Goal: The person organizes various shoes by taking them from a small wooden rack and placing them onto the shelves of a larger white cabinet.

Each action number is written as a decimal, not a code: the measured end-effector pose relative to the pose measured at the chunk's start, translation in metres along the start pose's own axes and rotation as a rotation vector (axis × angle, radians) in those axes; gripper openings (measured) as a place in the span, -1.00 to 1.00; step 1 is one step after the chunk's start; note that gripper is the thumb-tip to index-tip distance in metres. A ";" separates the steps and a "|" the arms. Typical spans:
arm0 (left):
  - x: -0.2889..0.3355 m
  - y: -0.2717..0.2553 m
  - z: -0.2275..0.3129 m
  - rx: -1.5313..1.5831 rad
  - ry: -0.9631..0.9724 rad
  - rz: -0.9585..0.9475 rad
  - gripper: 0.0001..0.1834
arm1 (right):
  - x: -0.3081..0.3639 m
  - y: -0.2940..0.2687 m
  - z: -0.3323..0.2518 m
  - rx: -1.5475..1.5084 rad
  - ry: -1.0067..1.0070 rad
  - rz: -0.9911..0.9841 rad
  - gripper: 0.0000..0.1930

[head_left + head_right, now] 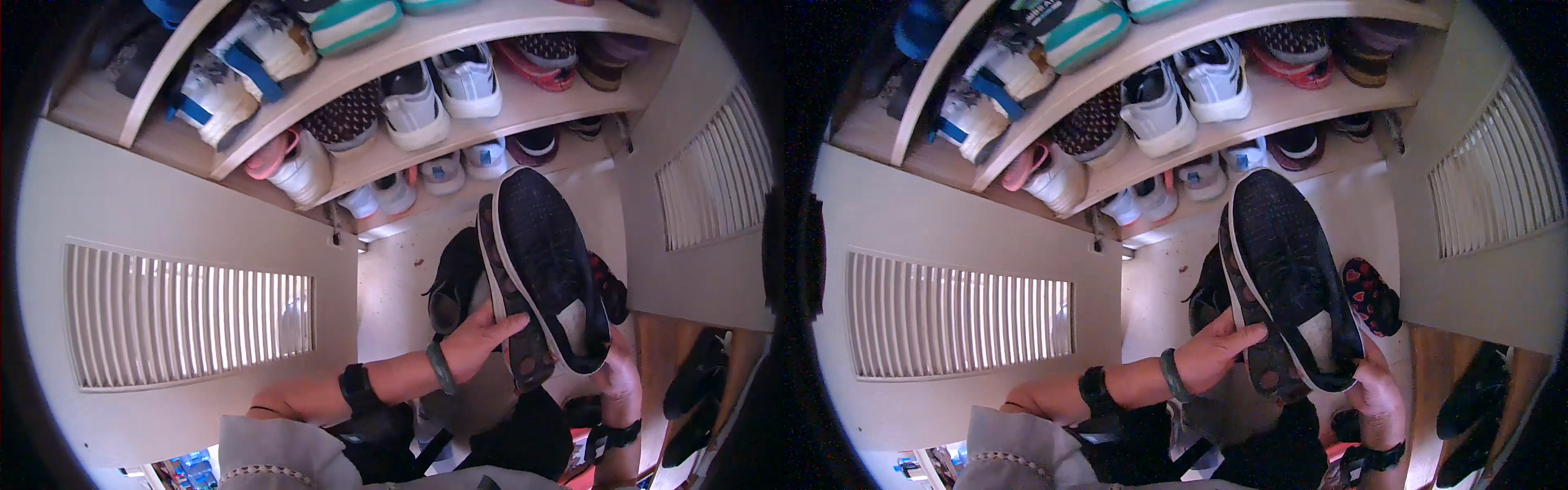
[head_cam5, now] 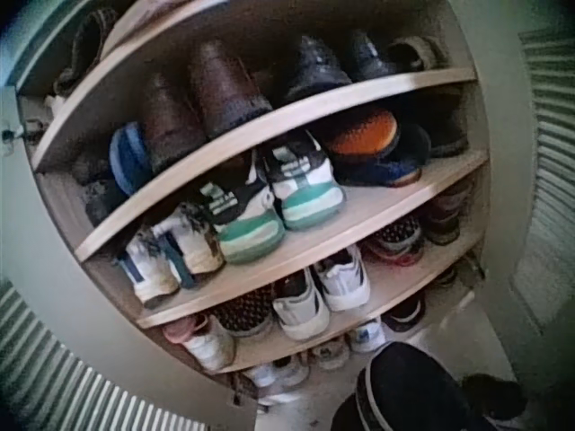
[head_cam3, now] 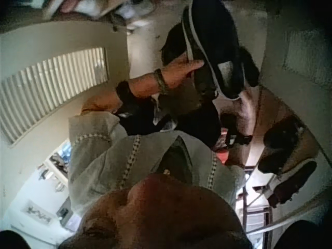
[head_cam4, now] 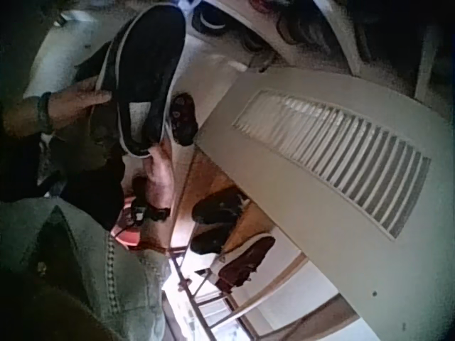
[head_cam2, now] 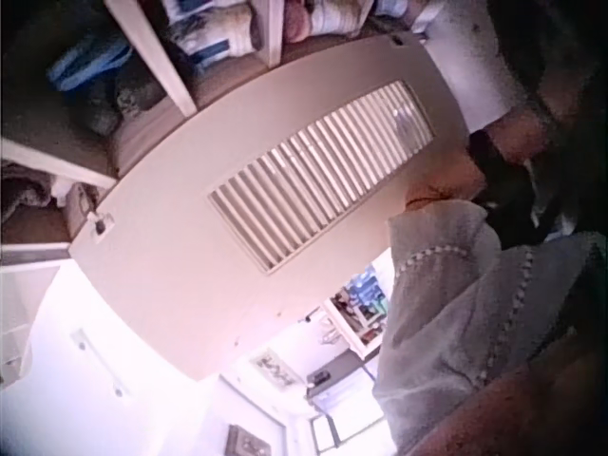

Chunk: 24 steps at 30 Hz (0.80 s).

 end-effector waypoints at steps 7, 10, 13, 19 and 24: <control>-0.021 -0.030 -0.029 -0.152 -0.037 -0.019 -0.46 | -0.009 -0.028 0.045 -0.034 0.064 0.042 -0.18; -0.020 -0.035 -0.029 -0.159 -0.083 -0.006 -0.48 | -0.017 -0.034 0.059 -0.076 0.094 -0.064 -0.19; -0.018 -0.037 -0.028 -0.062 -0.125 0.081 -0.49 | -0.023 -0.020 0.053 -0.094 0.123 -0.046 -0.20; -0.004 -0.041 -0.003 -0.114 -0.037 0.245 -0.54 | -0.025 0.009 0.004 -0.107 -0.068 -0.122 -0.29; 0.009 -0.020 0.020 -0.032 0.007 0.253 -0.56 | -0.033 0.036 -0.069 -0.069 -0.274 0.006 -0.43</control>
Point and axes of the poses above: each hand's wrist, its own x-axis away from the middle knuckle, its own y-axis out of the palm, z = x × y, the point moved 4 cm from there along -x, towards the middle knuckle, and after that the axes turned 3 degrees about z, right-handed, at the moved point
